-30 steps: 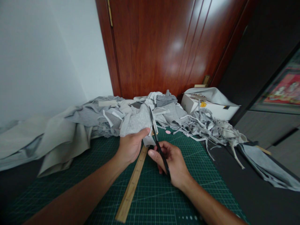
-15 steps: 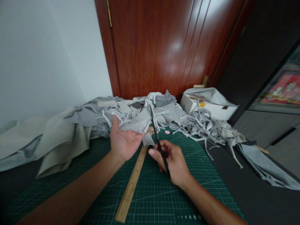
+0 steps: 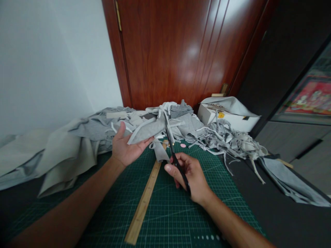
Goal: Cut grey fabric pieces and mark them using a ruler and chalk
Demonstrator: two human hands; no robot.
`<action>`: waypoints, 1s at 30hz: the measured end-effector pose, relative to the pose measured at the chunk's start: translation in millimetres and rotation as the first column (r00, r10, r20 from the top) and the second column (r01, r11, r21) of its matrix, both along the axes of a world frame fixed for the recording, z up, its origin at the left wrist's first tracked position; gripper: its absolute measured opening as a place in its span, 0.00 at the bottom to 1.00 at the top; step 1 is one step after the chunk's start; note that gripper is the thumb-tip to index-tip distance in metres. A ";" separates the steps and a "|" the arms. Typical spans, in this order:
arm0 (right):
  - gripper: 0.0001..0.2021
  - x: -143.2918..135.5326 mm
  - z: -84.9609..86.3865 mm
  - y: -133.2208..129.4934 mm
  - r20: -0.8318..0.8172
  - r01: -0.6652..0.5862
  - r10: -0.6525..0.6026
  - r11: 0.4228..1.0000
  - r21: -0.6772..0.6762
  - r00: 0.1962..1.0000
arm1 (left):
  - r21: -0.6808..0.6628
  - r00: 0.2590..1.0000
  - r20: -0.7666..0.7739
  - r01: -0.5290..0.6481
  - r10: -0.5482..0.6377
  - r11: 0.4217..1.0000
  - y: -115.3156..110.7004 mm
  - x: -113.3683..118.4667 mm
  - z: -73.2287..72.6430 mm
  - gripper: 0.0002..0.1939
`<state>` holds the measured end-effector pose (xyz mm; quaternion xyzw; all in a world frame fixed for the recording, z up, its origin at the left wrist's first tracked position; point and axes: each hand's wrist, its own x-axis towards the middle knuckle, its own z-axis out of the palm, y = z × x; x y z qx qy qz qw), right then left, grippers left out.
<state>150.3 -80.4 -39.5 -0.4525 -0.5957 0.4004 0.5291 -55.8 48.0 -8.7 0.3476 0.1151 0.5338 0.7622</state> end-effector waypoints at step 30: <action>0.25 15.3 -4.6 22.0 0.077 0.079 -0.077 0.996 -0.036 0.994 | 0.142 0.891 -0.455 0.094 -0.019 0.985 35.9 60.5 46.3 0.17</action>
